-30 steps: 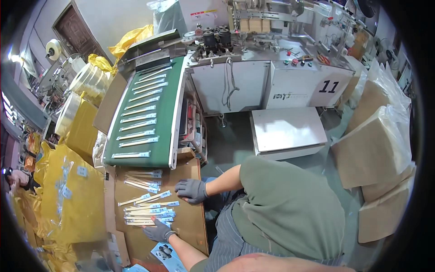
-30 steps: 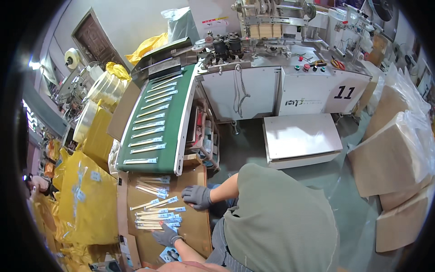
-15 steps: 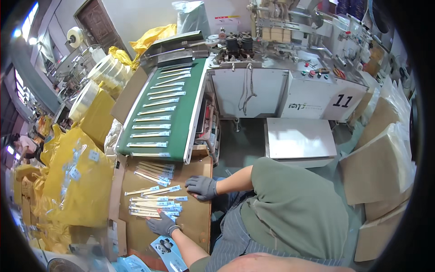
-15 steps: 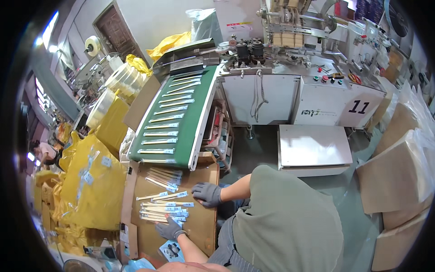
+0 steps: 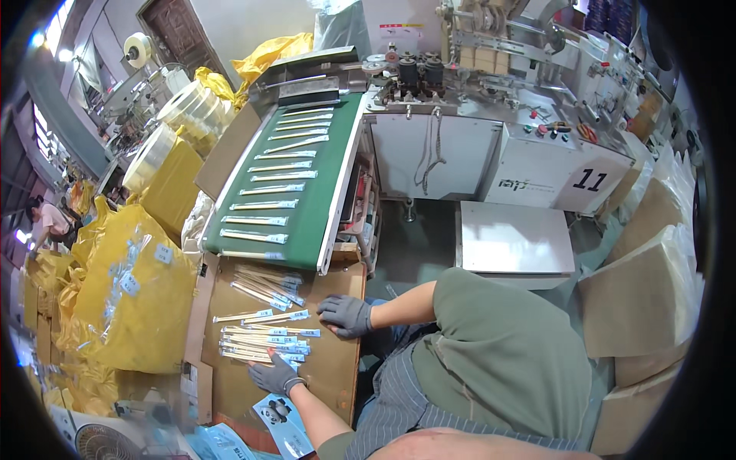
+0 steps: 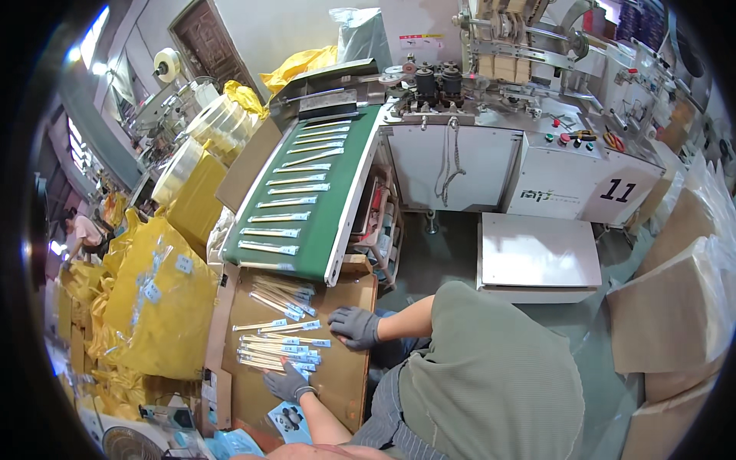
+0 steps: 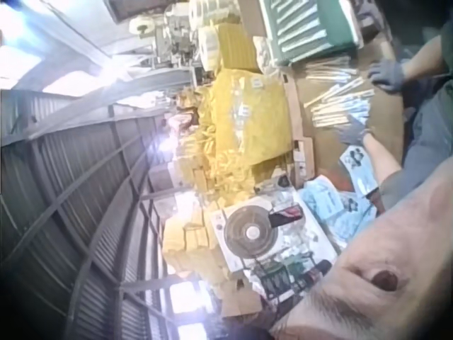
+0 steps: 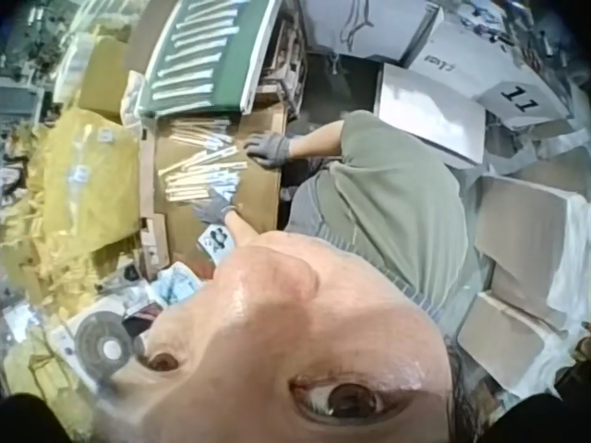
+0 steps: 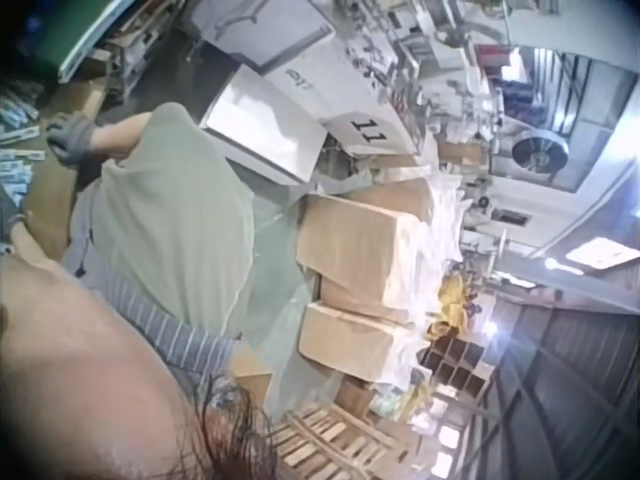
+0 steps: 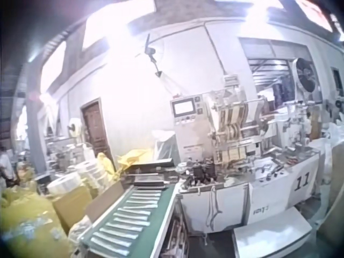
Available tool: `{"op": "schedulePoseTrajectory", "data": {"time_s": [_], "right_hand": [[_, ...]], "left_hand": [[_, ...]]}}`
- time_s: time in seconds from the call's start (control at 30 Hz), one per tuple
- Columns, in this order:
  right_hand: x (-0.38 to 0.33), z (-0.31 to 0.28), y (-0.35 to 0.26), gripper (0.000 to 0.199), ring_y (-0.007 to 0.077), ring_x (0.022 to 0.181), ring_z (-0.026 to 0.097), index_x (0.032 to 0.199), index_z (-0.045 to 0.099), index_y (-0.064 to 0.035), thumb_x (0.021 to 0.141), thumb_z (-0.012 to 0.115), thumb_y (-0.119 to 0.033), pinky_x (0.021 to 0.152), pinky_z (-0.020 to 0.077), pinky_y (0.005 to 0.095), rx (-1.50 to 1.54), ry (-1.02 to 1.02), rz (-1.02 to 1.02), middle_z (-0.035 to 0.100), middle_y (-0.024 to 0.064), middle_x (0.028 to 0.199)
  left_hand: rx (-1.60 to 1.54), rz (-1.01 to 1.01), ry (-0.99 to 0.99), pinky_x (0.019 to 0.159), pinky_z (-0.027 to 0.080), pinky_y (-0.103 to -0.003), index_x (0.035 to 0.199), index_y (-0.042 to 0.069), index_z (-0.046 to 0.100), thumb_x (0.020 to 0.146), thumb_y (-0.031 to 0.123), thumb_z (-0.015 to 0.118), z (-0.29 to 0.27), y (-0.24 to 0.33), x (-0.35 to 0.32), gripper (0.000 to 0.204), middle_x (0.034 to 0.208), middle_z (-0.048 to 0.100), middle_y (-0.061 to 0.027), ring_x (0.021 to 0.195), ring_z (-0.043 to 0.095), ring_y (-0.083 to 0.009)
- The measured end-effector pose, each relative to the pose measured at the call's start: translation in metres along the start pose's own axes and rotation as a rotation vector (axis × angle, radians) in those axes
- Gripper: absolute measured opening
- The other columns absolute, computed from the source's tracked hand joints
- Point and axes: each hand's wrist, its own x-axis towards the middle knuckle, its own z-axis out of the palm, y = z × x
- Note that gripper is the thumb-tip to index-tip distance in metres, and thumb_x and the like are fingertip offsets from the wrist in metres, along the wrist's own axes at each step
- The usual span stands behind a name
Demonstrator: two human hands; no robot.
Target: Packing bundles of wooden sticks into plastic bags and placing them in boxes.
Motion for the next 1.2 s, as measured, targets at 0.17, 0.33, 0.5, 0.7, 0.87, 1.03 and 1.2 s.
{"op": "schedulePoseTrajectory", "data": {"time_s": [0.17, 0.33, 0.5, 0.7, 0.87, 1.03, 1.2], "right_hand": [[-0.001, -0.0003, 0.0002, 0.025, 0.0332, 0.1, 0.053, 0.095, 0.055, -0.0047, 0.073, 0.058, -0.017, 0.088, 0.0431, 0.0423, 0.002, 0.004, 0.003, 0.054, 0.0141, 0.105], [0.0016, -0.0014, -0.0009, 0.024, 0.032, 0.106, 0.054, 0.095, 0.057, -0.0041, 0.074, 0.059, -0.015, 0.093, 0.0426, 0.0432, -0.001, -0.038, 0.036, 0.057, 0.0141, 0.104], [0.0013, -0.0021, -0.001, 0.024, 0.032, 0.106, 0.054, 0.095, 0.058, -0.0038, 0.074, 0.059, -0.015, 0.092, 0.0435, 0.0422, -0.006, -0.045, 0.036, 0.057, 0.0144, 0.105], [0.0012, -0.0038, -0.0009, 0.025, 0.0322, 0.105, 0.054, 0.096, 0.058, -0.0036, 0.074, 0.059, -0.015, 0.091, 0.0437, 0.0421, -0.02, -0.063, 0.028, 0.057, 0.0149, 0.105], [0.0006, -0.0029, 0.001, 0.026, 0.0325, 0.105, 0.054, 0.097, 0.058, -0.0035, 0.074, 0.059, -0.015, 0.091, 0.0437, 0.0423, -0.008, -0.062, 0.036, 0.056, 0.0148, 0.106], [0.0012, -0.0037, -0.0004, 0.026, 0.0329, 0.106, 0.053, 0.097, 0.058, -0.0035, 0.074, 0.059, -0.016, 0.092, 0.0434, 0.0426, 0.005, -0.064, 0.03, 0.056, 0.0152, 0.106], [-0.0001, -0.0067, -0.0007, 0.026, 0.0338, 0.107, 0.053, 0.097, 0.058, -0.0032, 0.074, 0.059, -0.016, 0.092, 0.0429, 0.0431, 0.007, -0.07, 0.027, 0.056, 0.0158, 0.106]], "left_hand": [[-0.013, -0.001, 0.004, 0.103, 0.034, -0.043, 0.13, -0.003, 0.047, 0.084, 0.052, 0.056, 0.0001, 0.0012, -0.0001, 0.072, 0.131, 0.051, -0.0198, 0.122, 0.047, -0.0332], [-0.016, -0.014, -0.001, 0.103, 0.034, -0.043, 0.13, -0.003, 0.047, 0.084, 0.052, 0.057, -0.0021, 0.0028, 0.0012, 0.072, 0.132, 0.05, -0.0196, 0.122, 0.047, -0.0329], [-0.005, 0.005, -0.001, 0.103, 0.034, -0.043, 0.131, -0.003, 0.046, 0.085, 0.051, 0.056, 0.0013, 0.0007, 0.0013, 0.071, 0.131, 0.05, -0.0196, 0.122, 0.047, -0.0331], [-0.032, 0.001, 0.009, 0.103, 0.033, -0.044, 0.13, -0.003, 0.046, 0.084, 0.051, 0.057, -0.0011, 0.0036, -0.0007, 0.072, 0.131, 0.051, -0.0201, 0.121, 0.046, -0.0342], [-0.042, 0.0, 0.011, 0.104, 0.033, -0.044, 0.129, -0.004, 0.047, 0.083, 0.051, 0.058, -0.0032, 0.0062, -0.0003, 0.072, 0.13, 0.051, -0.0209, 0.121, 0.046, -0.0347], [-0.027, 0.003, 0.017, 0.103, 0.034, -0.044, 0.128, -0.004, 0.048, 0.083, 0.05, 0.059, 0.0039, -0.0027, 0.0002, 0.071, 0.13, 0.051, -0.0211, 0.121, 0.046, -0.0348], [-0.034, 0.017, 0.033, 0.102, 0.035, -0.044, 0.127, -0.003, 0.049, 0.083, 0.049, 0.059, 0.0017, -0.0002, 0.0002, 0.069, 0.129, 0.051, -0.0204, 0.121, 0.047, -0.0344]]}}
